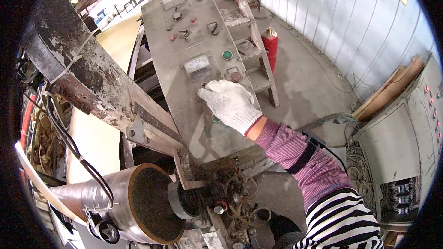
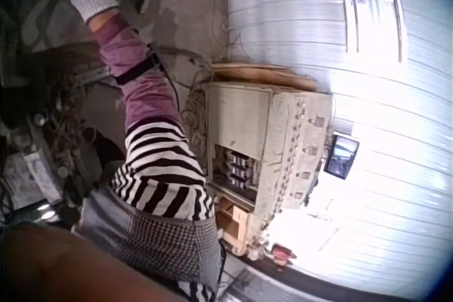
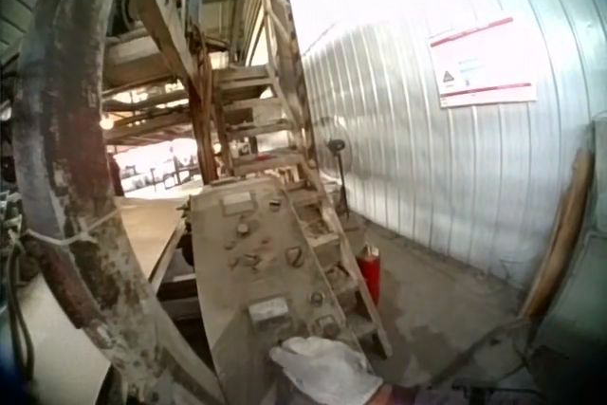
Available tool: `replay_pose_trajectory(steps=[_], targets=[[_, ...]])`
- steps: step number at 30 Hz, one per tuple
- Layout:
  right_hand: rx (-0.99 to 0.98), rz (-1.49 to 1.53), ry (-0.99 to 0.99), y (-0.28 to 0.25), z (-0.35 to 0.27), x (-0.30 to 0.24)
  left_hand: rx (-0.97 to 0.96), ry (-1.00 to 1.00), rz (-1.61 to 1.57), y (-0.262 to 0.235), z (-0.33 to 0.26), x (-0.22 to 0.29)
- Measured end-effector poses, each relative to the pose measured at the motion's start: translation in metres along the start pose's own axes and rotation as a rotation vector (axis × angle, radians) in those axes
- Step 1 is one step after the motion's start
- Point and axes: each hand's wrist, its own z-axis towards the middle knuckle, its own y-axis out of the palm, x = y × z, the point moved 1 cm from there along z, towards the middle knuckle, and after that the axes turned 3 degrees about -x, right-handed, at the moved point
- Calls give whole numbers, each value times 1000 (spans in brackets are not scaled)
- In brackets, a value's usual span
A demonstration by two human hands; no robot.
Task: The worker is operating a rolling machine to produce large black sheets and coordinating with another worker to stack them.
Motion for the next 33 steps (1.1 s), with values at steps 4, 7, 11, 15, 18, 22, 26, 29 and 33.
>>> replay_pose_trajectory(steps=[4, 7, 11, 15, 18, 22, 26, 29, 33], targets=[[20, -23, -1, 0, 0, 0, -13, 20, 2, 0, 8, 14], [24, -16, -7, -1, 1, -1, -19, 30, 5, 2, 15, 19], [3, -32, 14, -1, 1, -1, -24, 42, 12, 2, 20, 23], [-47, -46, 39, 0, 5, -2, -32, 51, 17, 4, 22, 27], [-23, -32, 36, -8, 6, -9, -32, 53, 22, 8, 27, 29], [102, 32, -132, -42, -40, -23, -20, 45, 19, 11, 25, 13], [-274, -15, 92, -68, -168, -31, 27, -36, 9, 14, -18, -58], [-950, -57, 316, -48, -267, -50, 28, -85, 207, 28, -90, -143], [-1223, 186, 239, -36, -341, -105, 265, -124, 393, 54, -144, -190]])
